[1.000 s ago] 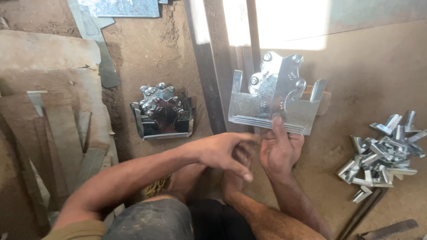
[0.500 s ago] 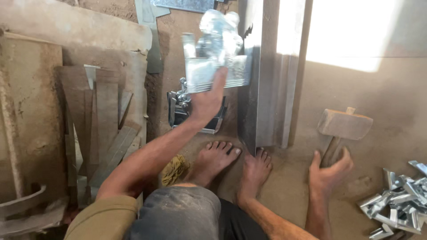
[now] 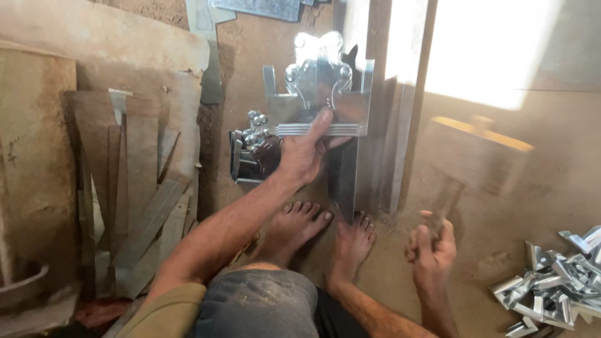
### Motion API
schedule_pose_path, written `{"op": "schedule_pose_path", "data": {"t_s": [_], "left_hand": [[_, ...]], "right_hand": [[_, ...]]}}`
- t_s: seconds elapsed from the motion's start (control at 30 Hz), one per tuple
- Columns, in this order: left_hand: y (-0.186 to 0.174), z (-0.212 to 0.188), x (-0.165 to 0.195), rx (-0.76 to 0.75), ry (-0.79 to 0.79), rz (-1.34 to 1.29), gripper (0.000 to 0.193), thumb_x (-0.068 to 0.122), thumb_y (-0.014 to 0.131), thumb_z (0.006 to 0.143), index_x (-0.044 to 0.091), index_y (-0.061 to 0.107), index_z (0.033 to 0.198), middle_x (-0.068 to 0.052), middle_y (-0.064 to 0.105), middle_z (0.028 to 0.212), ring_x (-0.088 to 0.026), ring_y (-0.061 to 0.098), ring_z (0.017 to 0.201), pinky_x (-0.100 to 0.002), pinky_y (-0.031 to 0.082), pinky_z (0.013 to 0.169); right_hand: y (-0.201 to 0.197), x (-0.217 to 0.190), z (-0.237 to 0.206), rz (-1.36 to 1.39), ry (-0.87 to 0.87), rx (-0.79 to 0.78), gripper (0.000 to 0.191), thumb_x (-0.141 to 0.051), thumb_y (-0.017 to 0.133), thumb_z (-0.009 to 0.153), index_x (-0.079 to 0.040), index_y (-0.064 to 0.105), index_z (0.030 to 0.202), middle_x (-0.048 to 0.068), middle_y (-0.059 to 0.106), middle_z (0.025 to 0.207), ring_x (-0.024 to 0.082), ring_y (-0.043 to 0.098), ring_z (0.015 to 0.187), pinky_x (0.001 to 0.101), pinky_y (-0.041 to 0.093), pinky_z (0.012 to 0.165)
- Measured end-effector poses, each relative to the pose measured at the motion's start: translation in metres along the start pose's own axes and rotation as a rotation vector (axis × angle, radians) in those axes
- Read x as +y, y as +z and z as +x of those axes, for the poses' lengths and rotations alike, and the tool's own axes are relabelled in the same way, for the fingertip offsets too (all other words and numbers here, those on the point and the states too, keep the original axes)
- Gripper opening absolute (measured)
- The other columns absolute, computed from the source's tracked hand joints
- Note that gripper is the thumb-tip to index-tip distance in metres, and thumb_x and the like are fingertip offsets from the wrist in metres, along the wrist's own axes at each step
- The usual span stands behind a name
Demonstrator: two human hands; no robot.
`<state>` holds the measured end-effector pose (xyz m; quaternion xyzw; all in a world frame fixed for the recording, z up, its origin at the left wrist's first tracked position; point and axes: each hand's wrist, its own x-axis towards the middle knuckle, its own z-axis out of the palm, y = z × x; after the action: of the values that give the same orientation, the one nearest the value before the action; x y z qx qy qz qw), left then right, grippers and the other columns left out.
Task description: The person sits on the floor and bends decorative galvanized sheet metal pieces by hand over a heavy metal angle, hammering the folds with a wooden mallet. They gather finished pieces into a pile and pick up new flat pieces to fold, repeating the process.
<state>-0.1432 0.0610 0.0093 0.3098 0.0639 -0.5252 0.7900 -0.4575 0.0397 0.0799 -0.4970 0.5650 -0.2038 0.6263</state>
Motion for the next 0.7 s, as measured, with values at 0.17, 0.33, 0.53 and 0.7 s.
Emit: {"op": "schedule_pose_path", "data": {"t_s": [0.17,0.33,0.53,0.7], "left_hand": [[0.001,0.000,-0.013,0.038,0.007,0.004,0.024,0.008,0.066,0.105,-0.003,0.062,0.126,-0.015,0.070,0.120,-0.031,0.073,0.108,-0.054,0.066,0.092],[0.006,0.000,-0.011,0.085,0.019,0.093,0.030,0.009,0.065,0.101,-0.002,0.061,0.129,-0.017,0.070,0.122,-0.031,0.073,0.107,-0.052,0.067,0.087],[0.004,-0.001,-0.013,0.052,0.037,0.103,0.030,0.010,0.064,0.103,-0.006,0.061,0.128,-0.020,0.070,0.123,-0.032,0.072,0.109,-0.052,0.067,0.090],[0.006,-0.001,-0.014,0.081,0.059,0.075,0.028,0.008,0.066,0.102,-0.005,0.060,0.126,-0.019,0.069,0.122,-0.032,0.072,0.108,-0.053,0.067,0.088]], "right_hand": [[0.037,-0.011,0.034,0.436,0.288,-0.186,0.034,-0.036,0.042,0.110,-0.006,0.055,0.118,0.001,0.046,0.063,0.007,0.037,0.042,0.0232,0.028,0.035],[0.050,-0.004,0.045,0.454,0.250,-0.309,0.037,-0.039,0.043,0.111,-0.004,0.054,0.112,0.002,0.041,0.060,0.007,0.034,0.041,0.0240,0.027,0.035],[0.044,-0.022,0.036,-0.042,-0.084,-0.095,0.029,-0.028,0.047,0.111,-0.002,0.059,0.113,0.003,0.054,0.066,0.008,0.046,0.045,0.0235,0.037,0.035],[0.010,-0.083,0.016,0.246,-0.657,0.070,0.033,-0.042,0.053,0.102,-0.010,0.055,0.098,0.004,0.054,0.077,0.012,0.049,0.050,0.0274,0.043,0.043]]}}
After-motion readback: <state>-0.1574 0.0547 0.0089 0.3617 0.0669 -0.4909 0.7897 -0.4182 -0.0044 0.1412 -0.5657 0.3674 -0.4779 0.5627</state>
